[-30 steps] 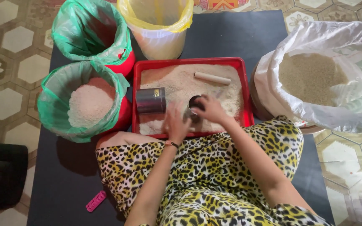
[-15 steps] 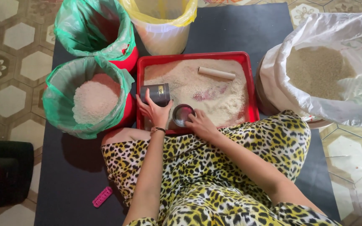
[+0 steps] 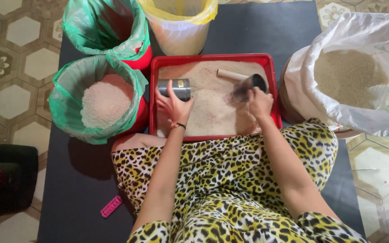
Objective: Measuring rice from a tray using a cup and filling it into bags on a scale.
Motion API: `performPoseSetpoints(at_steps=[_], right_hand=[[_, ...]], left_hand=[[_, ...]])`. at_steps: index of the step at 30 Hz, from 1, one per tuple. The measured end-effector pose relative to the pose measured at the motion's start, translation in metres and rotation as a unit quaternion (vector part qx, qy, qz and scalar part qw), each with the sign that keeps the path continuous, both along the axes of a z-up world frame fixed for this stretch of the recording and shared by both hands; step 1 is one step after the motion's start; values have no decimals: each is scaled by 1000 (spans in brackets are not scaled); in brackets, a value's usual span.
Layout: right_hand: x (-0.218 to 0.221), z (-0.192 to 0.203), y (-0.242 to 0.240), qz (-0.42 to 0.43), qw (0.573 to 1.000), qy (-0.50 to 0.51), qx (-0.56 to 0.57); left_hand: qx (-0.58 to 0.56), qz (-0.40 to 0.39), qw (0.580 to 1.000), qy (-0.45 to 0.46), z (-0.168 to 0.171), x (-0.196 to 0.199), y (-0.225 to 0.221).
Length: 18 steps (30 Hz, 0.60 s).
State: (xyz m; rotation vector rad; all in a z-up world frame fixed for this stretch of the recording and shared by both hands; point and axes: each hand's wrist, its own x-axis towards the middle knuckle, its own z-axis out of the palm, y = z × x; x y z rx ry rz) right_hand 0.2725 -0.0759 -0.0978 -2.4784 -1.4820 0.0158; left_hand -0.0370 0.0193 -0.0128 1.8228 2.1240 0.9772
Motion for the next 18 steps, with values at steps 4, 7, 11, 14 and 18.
performPoseSetpoints(at_steps=[4, 7, 11, 14, 18], right_hand=[[5, -9, -8, -110, 981, 157, 25], [-32, 20, -8, -43, 967, 235, 86], [-68, 29, -4, 4, 922, 379, 85], [-53, -6, -5, -39, 903, 419, 81], [-49, 2, -5, -75, 895, 434, 70]], left_hand=[[-45, -53, 997, 37, 7, 27, -5], [-95, -82, 992, 12, 9, 46, -15], [-135, -137, 981, -31, 23, 59, -36], [-121, -137, 976, -116, 32, 57, -42], [-150, -108, 956, -229, -18, 56, -20]])
